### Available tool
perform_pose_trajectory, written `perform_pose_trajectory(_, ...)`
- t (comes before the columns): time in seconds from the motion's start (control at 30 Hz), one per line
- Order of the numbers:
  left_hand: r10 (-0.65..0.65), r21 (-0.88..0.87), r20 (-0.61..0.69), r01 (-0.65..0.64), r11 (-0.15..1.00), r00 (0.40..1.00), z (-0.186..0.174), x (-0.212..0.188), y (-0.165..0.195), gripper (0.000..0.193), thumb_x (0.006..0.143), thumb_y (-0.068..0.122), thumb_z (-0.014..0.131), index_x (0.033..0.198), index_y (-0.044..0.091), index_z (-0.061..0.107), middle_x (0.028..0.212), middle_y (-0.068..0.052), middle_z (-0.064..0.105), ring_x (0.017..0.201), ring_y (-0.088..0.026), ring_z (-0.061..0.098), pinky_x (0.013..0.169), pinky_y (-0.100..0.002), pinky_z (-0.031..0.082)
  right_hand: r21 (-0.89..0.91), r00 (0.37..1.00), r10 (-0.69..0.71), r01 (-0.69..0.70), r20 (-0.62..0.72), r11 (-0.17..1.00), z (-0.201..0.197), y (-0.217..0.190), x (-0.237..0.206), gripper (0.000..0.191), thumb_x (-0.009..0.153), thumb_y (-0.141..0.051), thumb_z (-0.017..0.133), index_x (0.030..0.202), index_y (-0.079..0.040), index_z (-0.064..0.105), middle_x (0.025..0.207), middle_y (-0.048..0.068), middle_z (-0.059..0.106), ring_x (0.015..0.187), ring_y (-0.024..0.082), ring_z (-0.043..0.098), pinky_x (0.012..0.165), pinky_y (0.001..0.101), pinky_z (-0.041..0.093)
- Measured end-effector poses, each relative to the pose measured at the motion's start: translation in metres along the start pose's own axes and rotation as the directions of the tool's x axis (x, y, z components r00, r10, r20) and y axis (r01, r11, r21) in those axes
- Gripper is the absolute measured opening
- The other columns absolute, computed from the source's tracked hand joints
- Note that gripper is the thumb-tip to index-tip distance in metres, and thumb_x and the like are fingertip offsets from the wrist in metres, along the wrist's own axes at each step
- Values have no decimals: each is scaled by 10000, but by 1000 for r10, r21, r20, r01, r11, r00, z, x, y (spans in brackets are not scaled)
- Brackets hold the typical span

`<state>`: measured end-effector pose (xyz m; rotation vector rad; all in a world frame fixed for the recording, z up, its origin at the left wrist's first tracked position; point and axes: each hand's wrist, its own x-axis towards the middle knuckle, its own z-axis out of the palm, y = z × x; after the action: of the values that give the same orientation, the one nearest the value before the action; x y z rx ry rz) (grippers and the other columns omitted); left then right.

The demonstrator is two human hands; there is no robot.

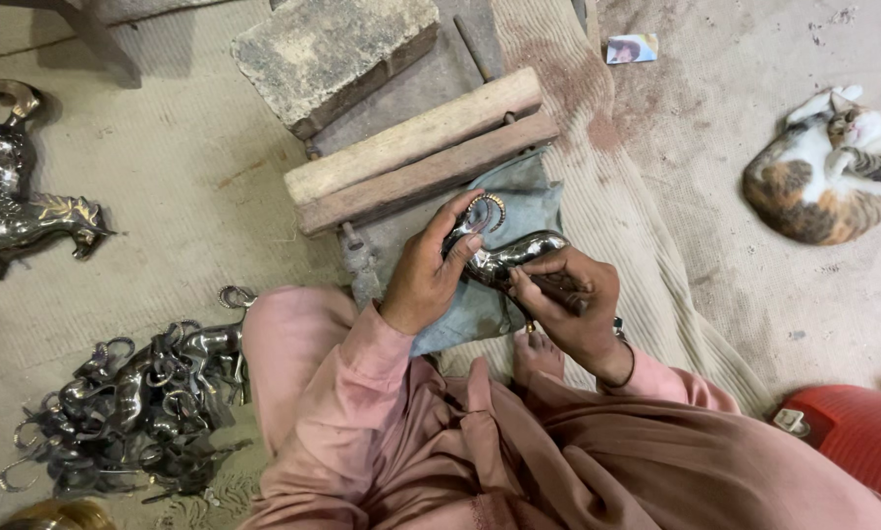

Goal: The person sits on the floor and uses a small tool to polish a silver horse figurine. They rotate the figurine to access different surfaces, including the legs, body, and tail, while a cat rests nearby.

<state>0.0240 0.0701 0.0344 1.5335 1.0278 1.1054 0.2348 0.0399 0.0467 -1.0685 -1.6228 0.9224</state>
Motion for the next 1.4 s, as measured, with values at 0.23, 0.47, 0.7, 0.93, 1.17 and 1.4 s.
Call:
perform_pose_trajectory(0.23,32,23,-10,-32,999,999,0,-1,-1,458,1102,207,570,1524,61,467,1510,-207,592,1454,-311,548,1172,-386,447,184,992,125,-123,0,975,2,3,-1,59,970,44,709,977,66,655,880,127,737,808,116,729,728,235,618)
perform_pose_trajectory(0.47,28,13,-13,-28,1000,1000,0,-1,-2,454,1095,186,577,1519,67,468,1500,-205,599,1442,-314,566,1166,-383,458,159,991,127,-131,33,979,-1,3,0,54,962,45,711,980,71,667,868,121,737,792,114,722,705,231,605)
perform_pose_trajectory(0.7,41,11,-16,-41,999,999,0,-1,-2,450,1090,161,589,1512,59,472,1481,-212,608,1434,-319,569,1157,-381,453,17,995,53,-55,83,998,-7,0,4,76,918,9,772,959,43,718,857,91,751,753,82,697,661,197,546)
perform_pose_trajectory(0.93,36,19,-18,-36,999,999,0,-1,-3,454,1086,165,590,1512,63,474,1480,-207,612,1431,-318,576,1161,-389,457,-45,987,35,-29,154,999,-11,-4,9,83,885,-3,798,939,20,739,834,78,766,703,63,690,606,198,517)
perform_pose_trajectory(1.17,31,4,-9,-31,1000,999,0,-1,-5,459,1091,172,588,1520,63,466,1508,-204,591,1451,-319,553,1184,-397,444,-40,977,13,-5,212,999,-14,-4,12,92,869,-1,804,942,12,751,844,79,766,702,80,708,596,208,532)
perform_pose_trajectory(1.4,33,6,-8,-33,999,999,1,-1,-3,457,1086,152,586,1518,58,468,1499,-205,598,1457,-314,551,1179,-389,437,67,994,52,-59,95,996,-13,1,2,56,893,33,757,934,44,720,838,98,751,666,72,669,574,193,511)
